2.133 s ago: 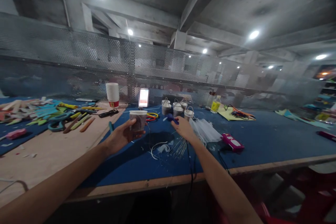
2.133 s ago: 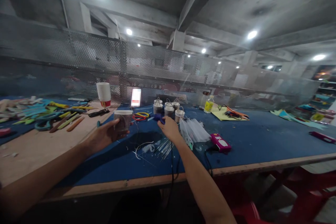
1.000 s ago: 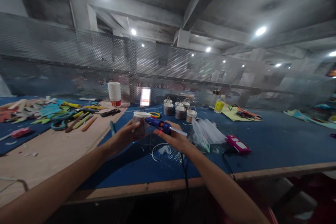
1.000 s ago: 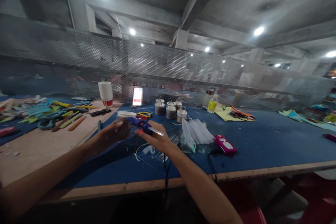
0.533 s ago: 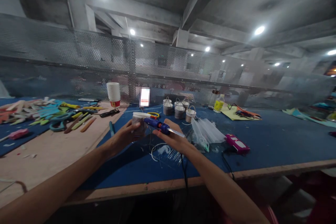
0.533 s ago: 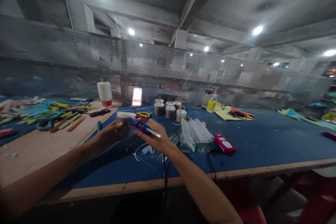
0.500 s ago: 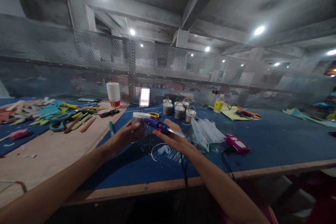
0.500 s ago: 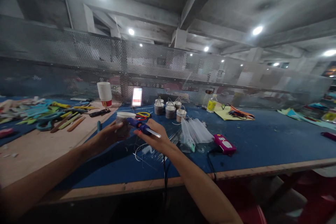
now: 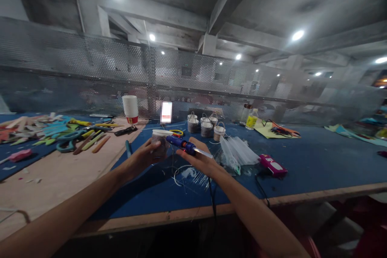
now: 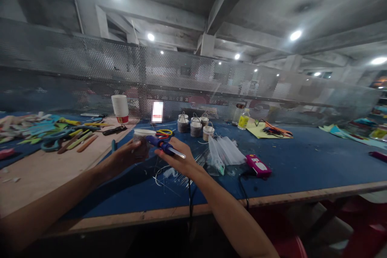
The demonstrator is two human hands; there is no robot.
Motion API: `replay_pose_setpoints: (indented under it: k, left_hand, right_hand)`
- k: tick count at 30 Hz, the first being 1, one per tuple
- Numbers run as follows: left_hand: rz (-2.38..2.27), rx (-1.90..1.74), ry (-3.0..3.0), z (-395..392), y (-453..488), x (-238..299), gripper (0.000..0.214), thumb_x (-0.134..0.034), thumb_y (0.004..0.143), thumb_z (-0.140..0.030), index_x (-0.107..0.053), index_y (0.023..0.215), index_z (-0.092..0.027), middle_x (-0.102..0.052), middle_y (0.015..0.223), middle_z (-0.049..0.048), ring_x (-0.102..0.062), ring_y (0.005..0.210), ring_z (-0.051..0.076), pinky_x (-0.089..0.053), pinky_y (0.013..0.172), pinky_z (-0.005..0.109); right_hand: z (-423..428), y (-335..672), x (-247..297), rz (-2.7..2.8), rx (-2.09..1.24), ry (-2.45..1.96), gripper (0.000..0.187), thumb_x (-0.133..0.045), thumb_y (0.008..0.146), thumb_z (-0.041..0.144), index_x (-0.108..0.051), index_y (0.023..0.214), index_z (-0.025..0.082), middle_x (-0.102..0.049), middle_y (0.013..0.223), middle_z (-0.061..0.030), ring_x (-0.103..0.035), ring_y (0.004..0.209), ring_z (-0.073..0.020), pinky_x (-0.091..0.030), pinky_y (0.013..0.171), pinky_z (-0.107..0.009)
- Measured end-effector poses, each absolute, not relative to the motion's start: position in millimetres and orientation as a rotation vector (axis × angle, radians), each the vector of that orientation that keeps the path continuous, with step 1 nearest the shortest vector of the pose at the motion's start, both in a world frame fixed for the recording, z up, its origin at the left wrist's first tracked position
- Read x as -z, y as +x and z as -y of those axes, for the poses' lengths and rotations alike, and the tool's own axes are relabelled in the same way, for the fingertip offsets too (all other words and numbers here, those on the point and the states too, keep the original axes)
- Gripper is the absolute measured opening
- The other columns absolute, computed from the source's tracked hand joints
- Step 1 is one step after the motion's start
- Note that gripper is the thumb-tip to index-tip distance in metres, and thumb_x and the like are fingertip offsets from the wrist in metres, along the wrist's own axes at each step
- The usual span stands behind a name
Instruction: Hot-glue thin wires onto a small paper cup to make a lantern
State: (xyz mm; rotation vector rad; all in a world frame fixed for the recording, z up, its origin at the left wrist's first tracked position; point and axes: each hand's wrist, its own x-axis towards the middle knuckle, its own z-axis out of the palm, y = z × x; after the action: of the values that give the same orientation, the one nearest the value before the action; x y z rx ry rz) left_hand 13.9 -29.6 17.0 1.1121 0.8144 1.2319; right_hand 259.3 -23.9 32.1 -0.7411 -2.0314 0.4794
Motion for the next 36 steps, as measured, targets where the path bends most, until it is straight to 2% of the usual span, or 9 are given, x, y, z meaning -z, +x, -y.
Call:
replay_pose_setpoints:
  k: [4, 9, 14, 19, 24, 36]
  left_hand:
    - [-0.857, -1.248, 1.062, 30.6, 15.3, -18.8, 0.034, -0.081, 0.082, -0.038, -0.072, 0.112, -0.024, -0.079, 0.107, 0.007, -0.072, 0.093, 0.024, -0.057, 0.083, 0.036]
    - [-0.849, -1.236, 1.061, 31.3, 14.4, -19.6, 0.035, -0.08, 0.083, -0.04, -0.073, 0.114, -0.024, -0.079, 0.103, 0.0076, -0.072, 0.087, 0.023, -0.058, 0.08, 0.035]
    - [-0.861, -1.232, 1.062, 29.3, 12.9, -17.4, 0.04, -0.081, 0.081, -0.042, -0.072, 0.115, -0.023, -0.078, 0.11, 0.008, -0.072, 0.095, 0.026, -0.057, 0.085, 0.037]
    - [-0.847, -1.227, 1.05, 27.1, 11.8, -15.6, 0.04, -0.077, 0.086, -0.041, -0.07, 0.12, -0.022, -0.077, 0.112, 0.0084, -0.07, 0.101, 0.027, -0.055, 0.088, 0.038]
    - [-0.851, -1.214, 1.057, 27.7, 10.0, -15.5, 0.046, -0.077, 0.086, -0.044, -0.068, 0.125, -0.022, -0.078, 0.115, 0.0099, -0.071, 0.095, 0.026, -0.055, 0.084, 0.037]
    - [-0.838, -1.205, 1.021, 23.6, 7.3, -12.8, 0.043, -0.076, 0.086, -0.042, -0.07, 0.124, -0.023, -0.08, 0.115, 0.0094, -0.073, 0.086, 0.022, -0.058, 0.082, 0.035]
  right_hand:
    - [24.2, 260.4, -32.3, 2.03, -0.49, -0.755, 0.035, -0.069, 0.093, 0.048, -0.054, 0.077, 0.022, -0.051, 0.074, 0.0026, -0.049, 0.068, -0.0133, -0.038, 0.061, -0.026]
    - [25.5, 261.5, -34.3, 2.018, -0.506, -0.773, 0.036, -0.07, 0.093, 0.047, -0.051, 0.075, 0.021, -0.049, 0.073, 0.0035, -0.048, 0.067, -0.0126, -0.037, 0.061, -0.026]
    - [24.7, 261.1, -34.2, 2.023, -0.513, -0.766, 0.036, -0.07, 0.093, 0.046, -0.051, 0.075, 0.022, -0.049, 0.074, 0.004, -0.047, 0.067, -0.0124, -0.036, 0.063, -0.026]
    - [22.9, 260.7, -33.2, 2.03, -0.488, -0.789, 0.036, -0.069, 0.093, 0.047, -0.05, 0.075, 0.022, -0.05, 0.073, 0.0033, -0.049, 0.068, -0.0133, -0.036, 0.062, -0.027]
    - [22.0, 262.2, -33.1, 2.027, -0.504, -0.844, 0.039, -0.068, 0.092, 0.051, -0.048, 0.076, 0.022, -0.05, 0.073, 0.0038, -0.049, 0.066, -0.0132, -0.034, 0.061, -0.027]
    - [20.8, 263.8, -32.9, 1.995, -0.525, -0.84, 0.039, -0.067, 0.091, 0.053, -0.048, 0.076, 0.022, -0.049, 0.072, 0.004, -0.046, 0.066, -0.0129, -0.035, 0.06, -0.026]
